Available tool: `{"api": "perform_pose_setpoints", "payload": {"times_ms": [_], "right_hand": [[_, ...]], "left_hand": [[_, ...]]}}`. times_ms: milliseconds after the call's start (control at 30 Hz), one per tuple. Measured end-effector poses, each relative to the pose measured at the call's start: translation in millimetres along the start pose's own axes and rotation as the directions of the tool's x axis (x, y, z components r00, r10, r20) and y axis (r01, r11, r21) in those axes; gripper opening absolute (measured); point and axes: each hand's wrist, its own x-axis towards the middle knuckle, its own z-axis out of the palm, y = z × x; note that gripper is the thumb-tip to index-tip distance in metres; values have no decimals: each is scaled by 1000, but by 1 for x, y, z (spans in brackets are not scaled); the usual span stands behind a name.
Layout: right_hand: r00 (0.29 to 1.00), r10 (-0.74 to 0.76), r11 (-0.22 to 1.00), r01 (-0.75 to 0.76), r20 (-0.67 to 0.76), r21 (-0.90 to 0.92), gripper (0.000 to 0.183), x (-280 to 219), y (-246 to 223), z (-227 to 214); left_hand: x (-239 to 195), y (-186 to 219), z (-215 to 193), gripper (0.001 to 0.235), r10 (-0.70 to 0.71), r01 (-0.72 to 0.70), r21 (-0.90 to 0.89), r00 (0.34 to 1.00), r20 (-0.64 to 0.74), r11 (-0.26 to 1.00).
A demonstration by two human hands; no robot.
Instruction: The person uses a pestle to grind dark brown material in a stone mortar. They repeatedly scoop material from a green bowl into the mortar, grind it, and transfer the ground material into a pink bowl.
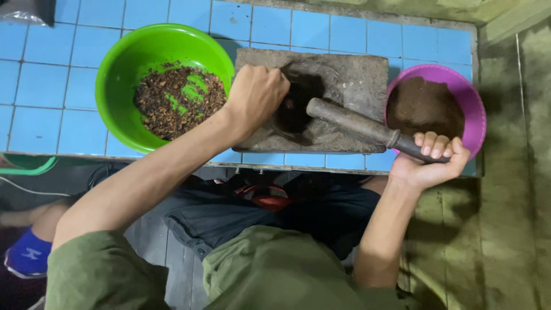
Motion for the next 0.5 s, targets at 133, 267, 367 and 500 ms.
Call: {"api": "perform_pose_setpoints", "payload": {"times_ms": [133, 267, 367, 500], "right_hand": [[1000, -7, 1000, 7, -19, -14, 30, -1, 0, 1], [999, -21, 999, 20, -26, -25, 30, -2, -1, 3], [1000, -12, 1000, 12, -15, -22, 30, -1, -2, -1], [1000, 0, 1000, 0, -5, -13, 31, 2, -2, -2]], "left_hand": [[-11, 12, -22, 21, 89, -105, 56, 968, 234, 993], [-18, 18, -21, 27, 142, -153, 40, 969, 201, 987], [-13, 8, -22, 32, 72, -74, 15, 991, 113, 997], [3, 1, -7, 22, 50, -50, 13, 998, 25, 999]]}}
